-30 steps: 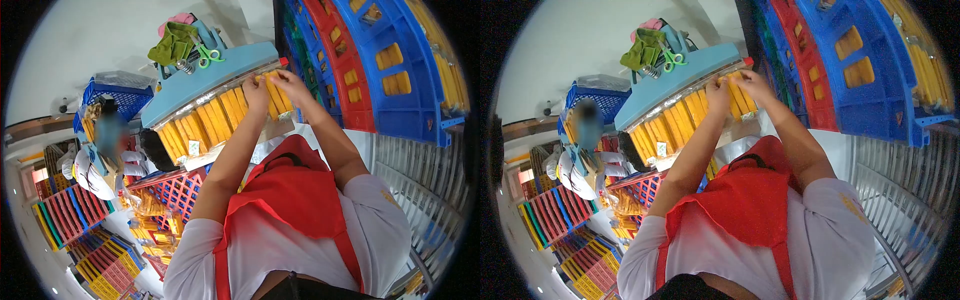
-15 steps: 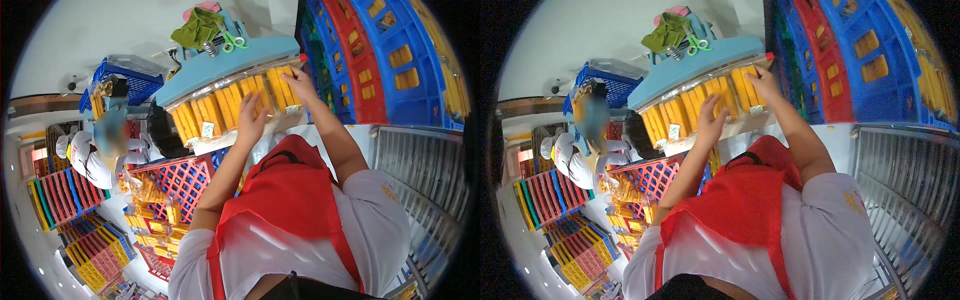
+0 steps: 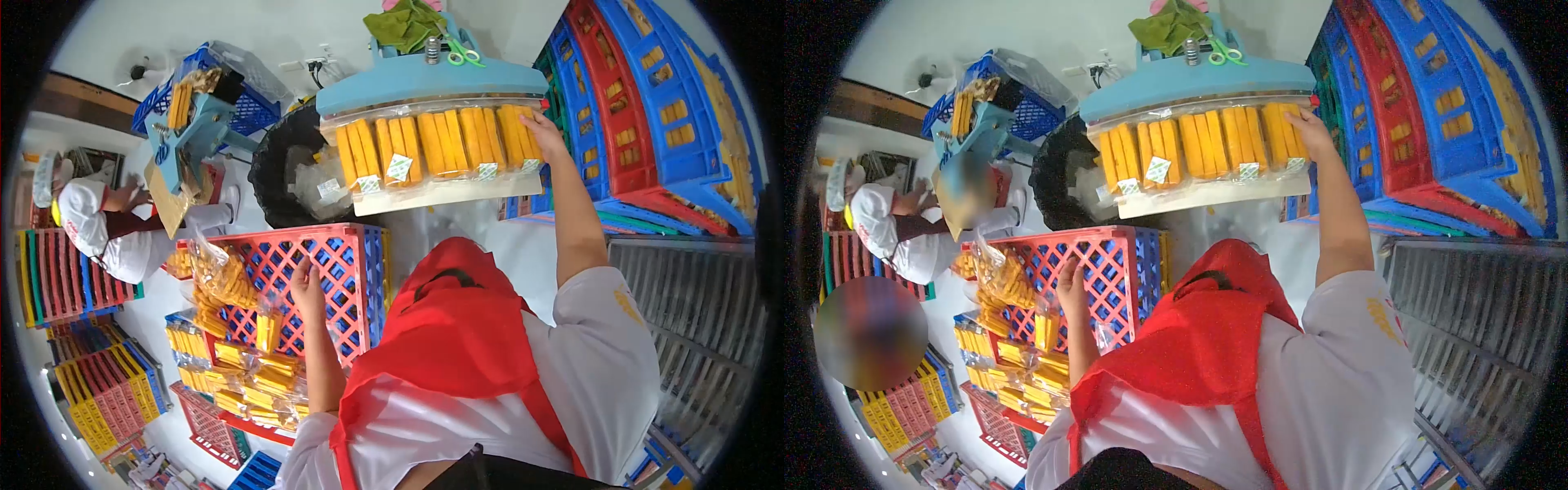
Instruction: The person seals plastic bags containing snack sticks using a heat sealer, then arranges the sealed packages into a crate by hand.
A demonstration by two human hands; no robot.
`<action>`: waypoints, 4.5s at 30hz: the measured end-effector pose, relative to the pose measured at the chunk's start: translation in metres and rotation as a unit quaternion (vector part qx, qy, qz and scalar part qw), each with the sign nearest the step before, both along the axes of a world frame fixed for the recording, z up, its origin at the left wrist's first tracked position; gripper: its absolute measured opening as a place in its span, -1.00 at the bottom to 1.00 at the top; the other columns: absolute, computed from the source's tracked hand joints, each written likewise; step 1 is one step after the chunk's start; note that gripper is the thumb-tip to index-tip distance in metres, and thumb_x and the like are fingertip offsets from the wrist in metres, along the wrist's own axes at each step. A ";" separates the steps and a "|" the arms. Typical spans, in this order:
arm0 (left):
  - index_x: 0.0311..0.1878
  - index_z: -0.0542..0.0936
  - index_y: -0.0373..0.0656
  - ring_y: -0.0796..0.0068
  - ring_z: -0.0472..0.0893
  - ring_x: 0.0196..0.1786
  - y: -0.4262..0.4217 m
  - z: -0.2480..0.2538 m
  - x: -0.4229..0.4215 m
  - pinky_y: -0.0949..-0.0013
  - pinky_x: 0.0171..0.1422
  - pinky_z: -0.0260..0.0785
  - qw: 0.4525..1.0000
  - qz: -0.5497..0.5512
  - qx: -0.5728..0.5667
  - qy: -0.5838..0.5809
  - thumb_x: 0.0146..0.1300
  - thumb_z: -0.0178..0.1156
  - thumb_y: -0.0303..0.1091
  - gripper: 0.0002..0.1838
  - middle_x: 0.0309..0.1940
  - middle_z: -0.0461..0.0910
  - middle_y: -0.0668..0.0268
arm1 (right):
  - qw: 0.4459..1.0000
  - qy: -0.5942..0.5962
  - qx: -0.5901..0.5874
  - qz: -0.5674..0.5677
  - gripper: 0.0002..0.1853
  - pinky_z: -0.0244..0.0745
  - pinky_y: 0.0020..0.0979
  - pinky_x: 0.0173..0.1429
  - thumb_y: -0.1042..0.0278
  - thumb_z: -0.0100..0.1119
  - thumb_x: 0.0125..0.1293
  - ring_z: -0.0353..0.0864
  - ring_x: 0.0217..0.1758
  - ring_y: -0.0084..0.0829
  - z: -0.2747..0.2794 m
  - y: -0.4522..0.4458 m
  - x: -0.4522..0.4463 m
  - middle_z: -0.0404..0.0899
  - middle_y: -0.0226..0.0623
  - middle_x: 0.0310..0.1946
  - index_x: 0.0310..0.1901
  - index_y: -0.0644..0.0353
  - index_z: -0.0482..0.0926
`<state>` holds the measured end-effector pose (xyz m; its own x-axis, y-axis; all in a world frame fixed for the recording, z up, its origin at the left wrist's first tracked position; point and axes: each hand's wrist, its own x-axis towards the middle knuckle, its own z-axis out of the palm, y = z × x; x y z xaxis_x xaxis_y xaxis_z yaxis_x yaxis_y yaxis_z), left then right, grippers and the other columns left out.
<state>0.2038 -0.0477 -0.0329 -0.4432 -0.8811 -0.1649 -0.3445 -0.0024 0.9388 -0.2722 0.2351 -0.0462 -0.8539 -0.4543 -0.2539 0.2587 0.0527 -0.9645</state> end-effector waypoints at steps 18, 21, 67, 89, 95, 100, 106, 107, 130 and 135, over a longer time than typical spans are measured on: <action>-0.16 0.53 -0.30 0.16 0.52 -0.09 0.030 -0.118 0.066 0.26 0.02 0.33 0.947 0.129 0.043 -0.290 0.01 0.07 -0.33 -0.67 -0.20 0.54 0.02 | 0.992 -0.079 0.063 0.081 -0.54 0.32 -0.36 0.05 0.26 -0.01 0.24 0.37 0.07 -0.35 0.024 0.005 -0.008 0.33 -0.23 0.05 0.13 0.29 0.23; -0.24 0.56 -0.25 0.16 0.55 -0.18 0.065 -0.164 0.094 0.25 -0.07 0.36 0.917 0.180 0.067 -0.350 -0.02 0.08 -0.30 -0.71 -0.28 0.55 0.02 | 0.950 -0.070 0.252 0.172 -0.59 0.41 -0.46 -0.31 0.11 0.04 0.20 0.48 -0.31 -0.41 0.041 0.020 -0.045 0.49 -0.20 -0.28 -0.07 0.28 0.40; -0.27 0.47 -0.25 0.70 0.39 -0.34 -0.044 0.226 0.111 0.55 -0.16 0.29 0.986 0.109 -0.115 0.050 0.26 -0.02 -0.29 -0.79 -0.44 0.44 0.49 | 0.676 -0.269 0.002 0.686 -0.34 0.46 -0.30 -0.12 -0.19 -0.13 0.18 0.45 -0.02 -0.26 0.088 -0.320 0.298 0.37 -0.12 -0.02 0.15 0.17 0.22; -0.24 0.37 -0.20 0.59 0.33 -0.19 -0.029 0.264 0.082 0.49 -0.05 0.17 0.936 -0.016 -0.197 0.292 0.27 -0.10 -0.39 -0.90 -0.31 0.35 0.40 | 0.284 -0.626 -0.260 0.678 -0.24 0.51 -0.20 -0.13 -0.30 -0.29 0.18 0.41 0.02 -0.03 0.146 -0.287 0.362 0.25 0.09 0.10 0.22 0.18 0.11; 0.28 -0.15 -0.14 0.37 0.22 0.16 0.006 0.233 0.025 0.39 0.16 0.15 0.859 0.208 -0.275 0.379 0.12 0.07 -0.45 -0.25 0.16 0.09 0.18 | 0.619 -0.403 -0.269 0.618 -0.50 0.49 -0.24 -0.06 0.02 -0.23 0.30 0.44 0.01 -0.23 0.170 -0.277 0.363 0.34 -0.13 0.04 0.15 0.18 0.18; 0.32 -0.32 -0.16 0.29 0.16 0.25 0.016 0.201 -0.001 0.32 0.24 0.10 0.870 0.208 -0.299 0.333 -0.01 0.15 -0.57 -0.04 0.24 -0.01 0.09 | 0.710 -0.275 -0.311 0.569 -0.57 0.49 -0.29 -0.08 0.27 -0.06 0.26 0.41 0.03 -0.38 0.190 -0.269 0.363 0.28 -0.21 0.04 0.12 0.19 0.14; 0.29 -0.24 -0.19 0.30 0.27 0.16 0.018 0.207 -0.001 0.32 0.19 0.18 0.856 0.278 -0.293 0.322 -0.01 0.16 -0.56 -0.09 0.15 0.15 0.10 | 0.751 -0.119 -0.364 0.538 -0.56 0.38 -0.36 0.08 0.38 -0.07 0.26 0.36 0.06 -0.41 0.174 -0.271 0.365 0.26 -0.23 0.06 0.14 0.23 0.11; 0.28 -0.18 -0.20 0.32 0.31 0.12 0.013 0.205 0.003 0.32 0.17 0.21 0.859 0.264 -0.252 0.359 0.00 0.15 -0.57 -0.14 0.11 0.20 0.12 | 0.754 -0.039 -0.378 0.535 -0.56 0.34 -0.38 0.11 0.37 -0.08 0.27 0.36 0.06 -0.41 0.174 -0.270 0.364 0.26 -0.22 0.07 0.15 0.24 0.11; 0.33 -0.26 -0.12 0.36 0.26 0.19 0.002 0.181 0.019 0.30 0.21 0.16 0.853 0.114 -0.153 0.485 -0.07 0.22 -0.54 0.00 0.17 0.16 0.17 | 0.675 -0.272 -0.289 0.622 -0.52 0.28 -0.37 0.16 0.21 -0.18 0.31 0.31 0.15 -0.43 0.166 -0.279 0.346 0.26 -0.24 0.13 0.20 0.25 0.12; 0.32 -0.31 -0.08 0.36 0.23 0.21 0.029 0.195 0.010 0.30 0.23 0.14 0.915 0.037 -0.203 0.347 -0.26 0.36 -0.53 0.19 0.18 0.15 0.16 | 0.623 -0.366 -0.248 0.645 -0.52 0.33 -0.31 0.13 0.08 -0.31 0.34 0.35 0.13 -0.40 0.174 -0.279 0.340 0.31 -0.28 0.10 0.19 0.18 0.15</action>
